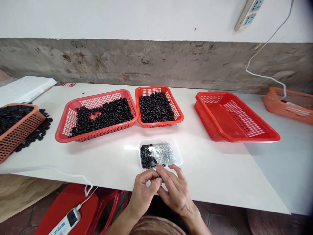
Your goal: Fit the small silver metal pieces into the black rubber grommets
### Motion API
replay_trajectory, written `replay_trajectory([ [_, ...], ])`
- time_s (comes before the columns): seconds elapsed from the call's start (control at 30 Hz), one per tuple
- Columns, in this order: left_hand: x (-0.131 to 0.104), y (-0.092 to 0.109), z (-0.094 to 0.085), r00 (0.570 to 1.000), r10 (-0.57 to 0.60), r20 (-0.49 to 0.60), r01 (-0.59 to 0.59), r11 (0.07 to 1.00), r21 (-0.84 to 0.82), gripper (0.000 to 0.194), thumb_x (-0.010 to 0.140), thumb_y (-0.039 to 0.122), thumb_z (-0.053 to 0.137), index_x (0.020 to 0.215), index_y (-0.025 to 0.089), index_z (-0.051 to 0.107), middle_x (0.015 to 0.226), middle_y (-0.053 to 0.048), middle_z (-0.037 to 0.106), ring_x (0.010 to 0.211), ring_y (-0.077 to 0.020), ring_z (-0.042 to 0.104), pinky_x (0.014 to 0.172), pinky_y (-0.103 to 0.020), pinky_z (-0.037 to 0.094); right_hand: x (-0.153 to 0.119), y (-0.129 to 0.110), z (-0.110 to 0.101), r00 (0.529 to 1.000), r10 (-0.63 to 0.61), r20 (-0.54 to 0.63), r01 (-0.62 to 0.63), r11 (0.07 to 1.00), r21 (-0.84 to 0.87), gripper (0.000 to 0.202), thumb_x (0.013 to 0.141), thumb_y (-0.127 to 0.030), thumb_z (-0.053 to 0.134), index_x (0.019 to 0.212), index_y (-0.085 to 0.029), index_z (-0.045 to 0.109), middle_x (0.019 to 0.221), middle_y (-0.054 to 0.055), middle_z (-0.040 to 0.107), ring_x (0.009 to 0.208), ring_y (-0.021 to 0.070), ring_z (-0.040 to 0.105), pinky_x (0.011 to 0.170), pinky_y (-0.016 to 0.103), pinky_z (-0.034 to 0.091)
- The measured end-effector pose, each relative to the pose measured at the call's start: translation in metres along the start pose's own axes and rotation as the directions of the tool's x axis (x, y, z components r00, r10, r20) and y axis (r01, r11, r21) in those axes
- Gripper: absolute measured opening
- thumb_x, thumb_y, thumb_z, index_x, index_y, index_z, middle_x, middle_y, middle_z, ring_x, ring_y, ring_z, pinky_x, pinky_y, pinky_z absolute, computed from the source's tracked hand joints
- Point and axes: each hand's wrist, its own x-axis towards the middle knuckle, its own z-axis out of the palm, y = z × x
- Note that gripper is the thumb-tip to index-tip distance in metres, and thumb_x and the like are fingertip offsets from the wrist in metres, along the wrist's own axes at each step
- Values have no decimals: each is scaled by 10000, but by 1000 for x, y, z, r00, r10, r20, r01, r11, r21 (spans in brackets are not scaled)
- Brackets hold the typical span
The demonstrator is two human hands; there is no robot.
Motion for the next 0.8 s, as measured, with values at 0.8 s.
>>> replay_trajectory([
  [0.8, -2, 0, 0, 1000, -7, 6, 7, 1000, 7, 228, 901, 266, 577, 699, 162, 585, 690, -10, 498, 758, -173, 509, 745, -269, 440, -1, -1, -1, 1000, -24, -5, 24, 1000, -2, 419, 998, -116, 532, 1404, -36, 467, 1179, 189, 715, 1080, 199, 701, 1019, 429, 402],
])
